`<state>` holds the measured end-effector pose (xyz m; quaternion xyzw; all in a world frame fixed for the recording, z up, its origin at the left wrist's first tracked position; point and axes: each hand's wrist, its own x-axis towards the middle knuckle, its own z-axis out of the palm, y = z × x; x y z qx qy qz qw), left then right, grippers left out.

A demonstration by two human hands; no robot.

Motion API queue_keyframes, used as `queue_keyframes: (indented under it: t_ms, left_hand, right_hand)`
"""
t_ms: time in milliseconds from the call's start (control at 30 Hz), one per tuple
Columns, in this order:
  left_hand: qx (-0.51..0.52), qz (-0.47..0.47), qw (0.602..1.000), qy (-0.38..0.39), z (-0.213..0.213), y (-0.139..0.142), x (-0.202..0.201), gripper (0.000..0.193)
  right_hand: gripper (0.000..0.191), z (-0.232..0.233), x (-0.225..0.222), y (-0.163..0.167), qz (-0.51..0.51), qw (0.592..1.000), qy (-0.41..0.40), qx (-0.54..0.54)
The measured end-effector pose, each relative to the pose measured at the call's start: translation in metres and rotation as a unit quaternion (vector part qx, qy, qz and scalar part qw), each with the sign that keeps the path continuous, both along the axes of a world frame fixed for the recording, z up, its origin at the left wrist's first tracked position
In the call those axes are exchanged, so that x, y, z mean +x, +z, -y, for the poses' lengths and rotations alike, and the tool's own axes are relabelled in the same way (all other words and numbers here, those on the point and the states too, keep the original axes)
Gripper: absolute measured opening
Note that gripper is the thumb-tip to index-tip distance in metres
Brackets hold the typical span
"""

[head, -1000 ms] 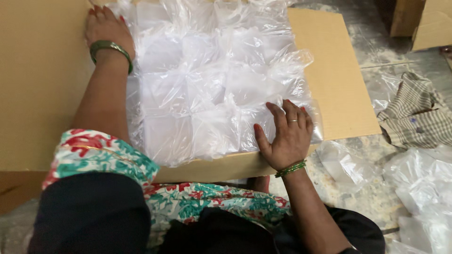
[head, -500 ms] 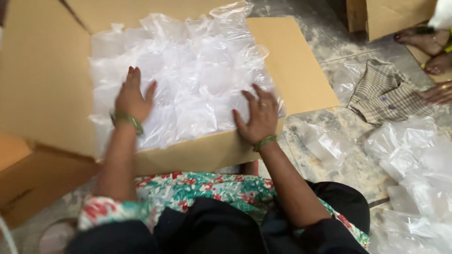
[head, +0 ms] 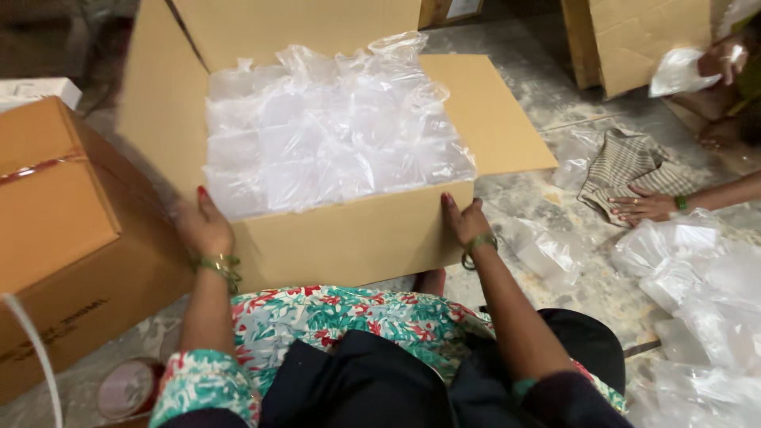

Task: The person sits on the floor and packs plastic-wrapped white items one at a time into a large cardboard box, arranging them in rows. They then fold the box flaps closed and seal the box by running red tape along the seam by hand.

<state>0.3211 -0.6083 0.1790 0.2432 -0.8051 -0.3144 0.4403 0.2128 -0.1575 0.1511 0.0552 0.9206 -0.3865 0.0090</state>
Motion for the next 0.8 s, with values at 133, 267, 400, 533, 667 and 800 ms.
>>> queue_keyframes:
  t_ms: [133, 267, 400, 533, 667, 800]
  left_hand:
    - [0.052, 0.178, 0.983, 0.003, 0.008, 0.031, -0.043, 0.036]
    - [-0.029, 0.175, 0.984, -0.001, -0.001, 0.051, -0.061, 0.032]
    - [-0.003, 0.252, 0.967, -0.029, -0.005, 0.043, -0.06, 0.028]
    - [-0.053, 0.229, 0.971, -0.032, -0.011, 0.018, -0.042, 0.029]
    - [-0.078, 0.247, 0.965, -0.041, -0.027, -0.025, 0.013, 0.04]
    - [-0.078, 0.302, 0.947, -0.074, -0.042, -0.05, 0.09, 0.045]
  right_hand:
    - [0.108, 0.013, -0.029, 0.046, 0.056, 0.997, -0.015, 0.055]
    - [0.104, 0.001, -0.042, 0.067, 0.101, 0.991, 0.011, 0.091]
    - [0.097, -0.02, -0.053, 0.071, 0.066, 0.974, 0.047, 0.211]
    - [0.082, -0.049, -0.041, 0.078, 0.067, 0.971, 0.072, 0.217]
    - [0.073, -0.093, 0.019, 0.079, 0.141, 0.969, 0.067, 0.19]
    - [0.06, -0.141, 0.052, 0.064, 0.21, 0.974, 0.044, 0.067]
